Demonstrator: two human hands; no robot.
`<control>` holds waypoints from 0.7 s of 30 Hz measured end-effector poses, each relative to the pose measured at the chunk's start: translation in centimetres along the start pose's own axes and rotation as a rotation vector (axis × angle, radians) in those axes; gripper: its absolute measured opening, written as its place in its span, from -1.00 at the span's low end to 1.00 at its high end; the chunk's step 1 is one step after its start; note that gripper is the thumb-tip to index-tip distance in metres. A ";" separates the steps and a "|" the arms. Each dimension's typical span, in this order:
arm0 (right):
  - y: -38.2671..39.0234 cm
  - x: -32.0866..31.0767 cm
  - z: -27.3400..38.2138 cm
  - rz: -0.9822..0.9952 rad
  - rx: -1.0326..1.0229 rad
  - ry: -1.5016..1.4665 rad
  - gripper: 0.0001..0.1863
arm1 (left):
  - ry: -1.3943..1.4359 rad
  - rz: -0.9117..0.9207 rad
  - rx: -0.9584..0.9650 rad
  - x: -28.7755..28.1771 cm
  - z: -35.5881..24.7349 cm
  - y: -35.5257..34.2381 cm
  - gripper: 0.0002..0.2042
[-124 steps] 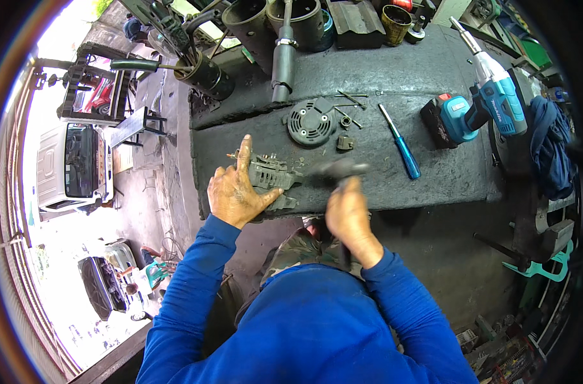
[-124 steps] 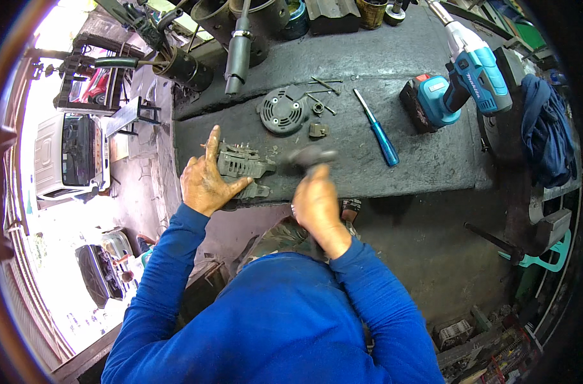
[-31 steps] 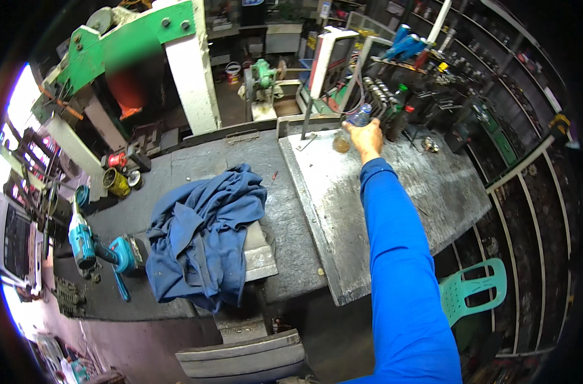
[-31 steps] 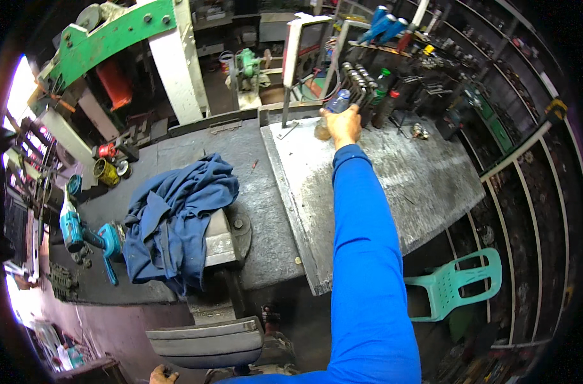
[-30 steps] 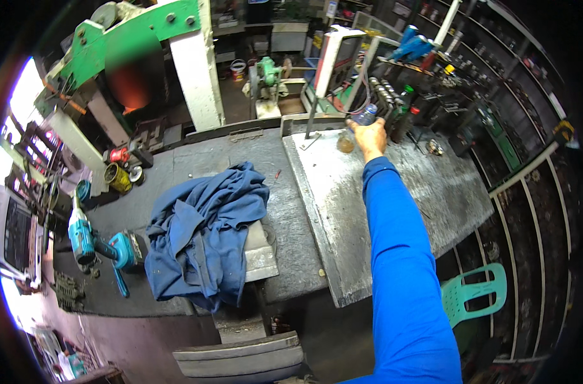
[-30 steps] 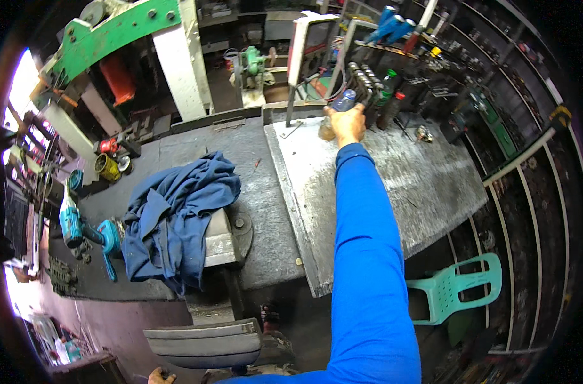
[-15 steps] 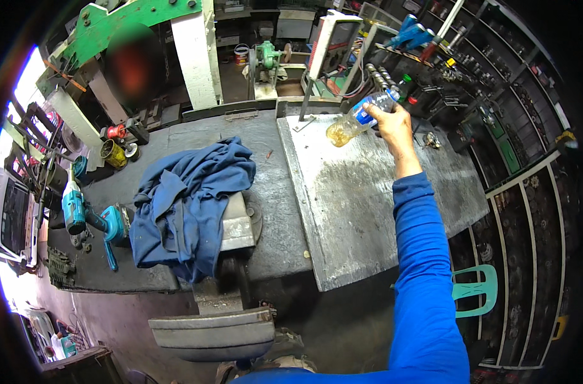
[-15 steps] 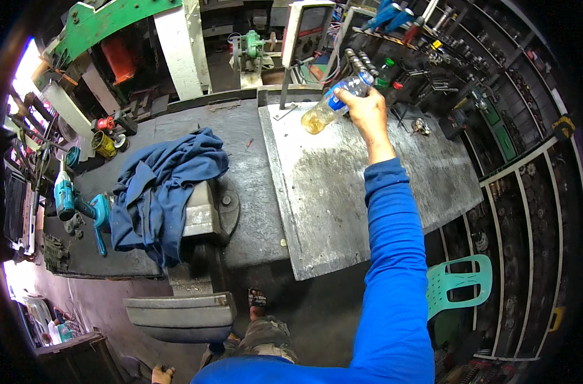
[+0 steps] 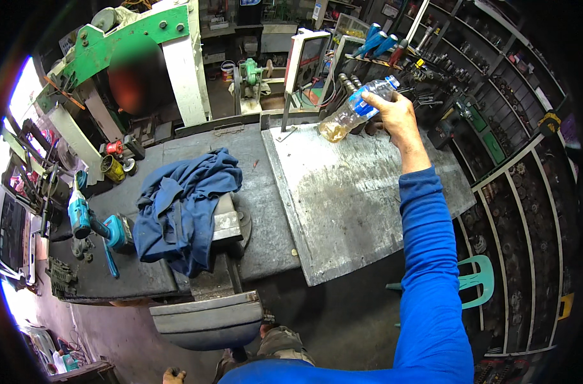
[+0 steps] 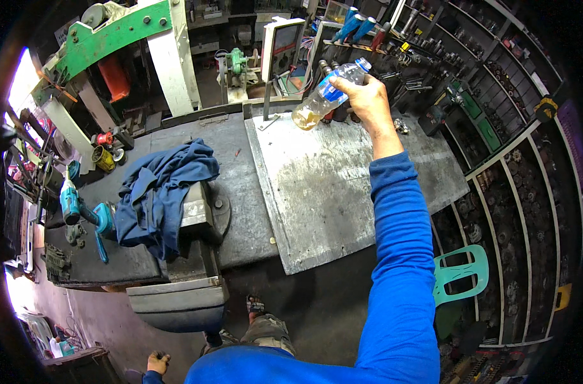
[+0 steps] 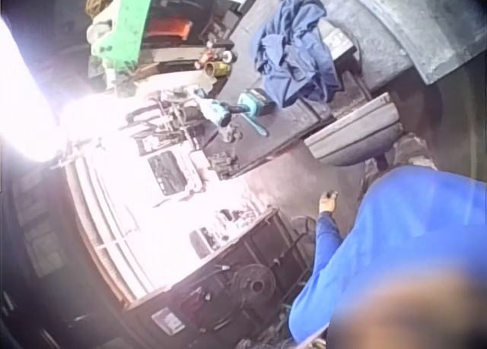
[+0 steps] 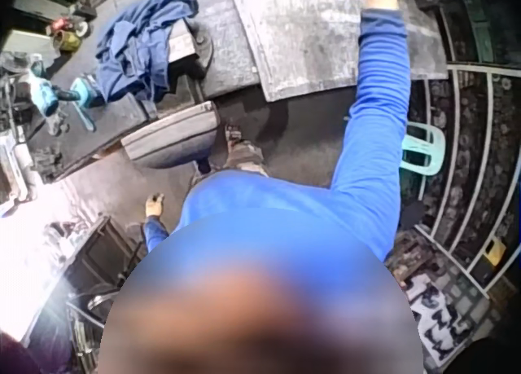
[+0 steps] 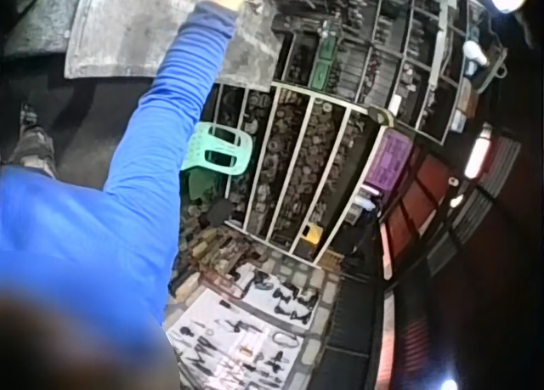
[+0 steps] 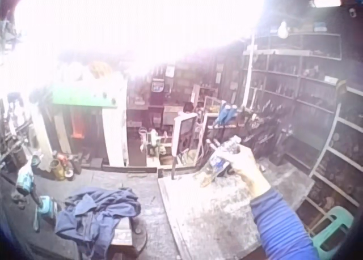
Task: The person disassembles an alternator on a workbench using a screwdriver and an impact driver, removes bolts and a cover, then uses a hammer to tap the housing. The person pours liquid from a plastic bottle into the alternator and continues to manipulate the component.
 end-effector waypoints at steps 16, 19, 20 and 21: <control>0.7 -0.1 4.9 -0.046 0.041 -0.093 -0.47 | 0.077 0.008 -0.158 0.8 2.5 0.2 -0.72; 1.5 0.3 5.8 -0.049 0.026 -0.057 -0.47 | 0.071 0.007 -0.119 0.8 3.6 -0.4 -0.72; 1.8 0.6 6.1 0.015 0.054 -0.058 -0.39 | 0.051 -0.002 -0.099 0.8 4.0 -0.5 -0.73; 2.1 0.9 6.4 0.019 0.075 -0.073 -0.40 | 0.034 -0.014 -0.081 0.6 4.3 -0.5 -0.73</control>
Point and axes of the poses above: each hand's wrist, its own y-axis away from the middle knuckle, its own x-axis out of the palm, z = x × y, the point moved 3 cm from there along -y, towards the middle knuckle, and after that the axes turned 7 degrees about -y, right-handed, at the moved point
